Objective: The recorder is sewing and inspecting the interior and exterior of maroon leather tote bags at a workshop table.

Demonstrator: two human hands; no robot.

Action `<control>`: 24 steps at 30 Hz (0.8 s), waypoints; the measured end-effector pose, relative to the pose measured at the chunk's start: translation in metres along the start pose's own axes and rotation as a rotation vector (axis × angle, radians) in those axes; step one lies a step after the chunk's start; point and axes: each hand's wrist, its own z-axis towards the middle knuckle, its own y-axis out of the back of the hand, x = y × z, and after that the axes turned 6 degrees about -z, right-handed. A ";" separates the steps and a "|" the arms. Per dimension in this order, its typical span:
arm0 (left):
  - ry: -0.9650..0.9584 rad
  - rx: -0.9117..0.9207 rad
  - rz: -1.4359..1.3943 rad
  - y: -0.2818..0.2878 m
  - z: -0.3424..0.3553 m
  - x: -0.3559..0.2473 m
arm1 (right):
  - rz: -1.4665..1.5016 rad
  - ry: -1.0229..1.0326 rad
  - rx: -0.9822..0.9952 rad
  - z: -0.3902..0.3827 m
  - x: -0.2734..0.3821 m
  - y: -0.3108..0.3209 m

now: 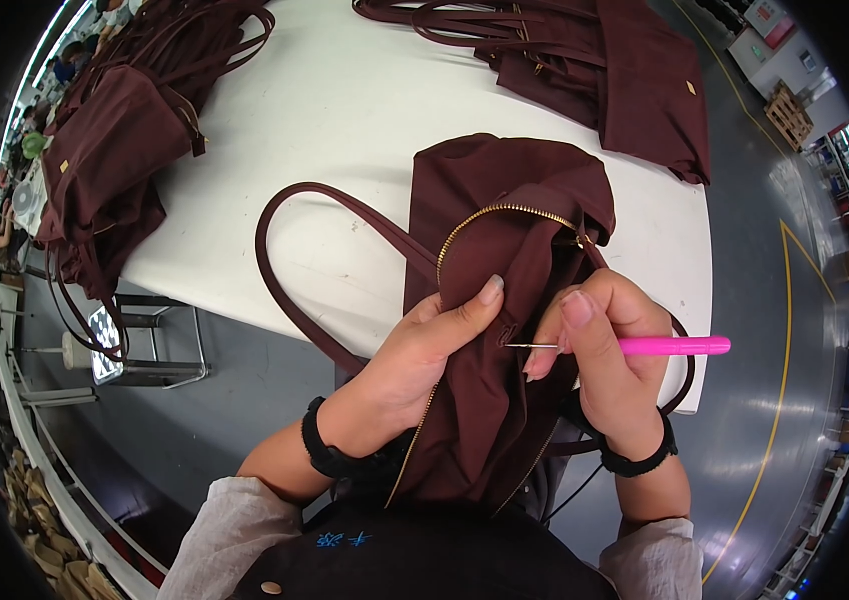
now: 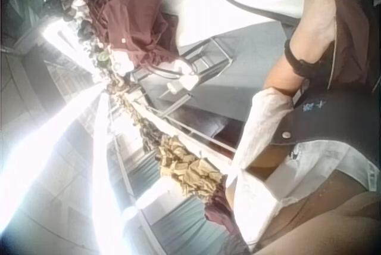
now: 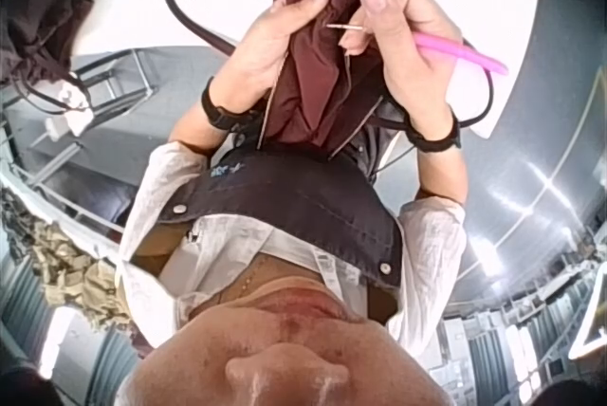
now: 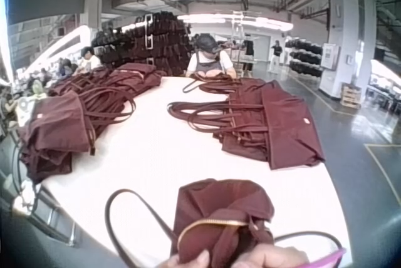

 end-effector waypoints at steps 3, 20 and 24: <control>-0.009 0.010 -0.052 -0.001 0.000 0.000 | -0.036 0.023 0.010 0.001 -0.001 0.001; 0.024 0.068 -0.082 0.007 0.002 0.002 | 0.016 0.078 -0.026 -0.006 -0.011 -0.007; 0.020 0.035 -0.102 0.001 0.001 0.002 | -0.177 0.294 -0.053 -0.009 -0.015 -0.007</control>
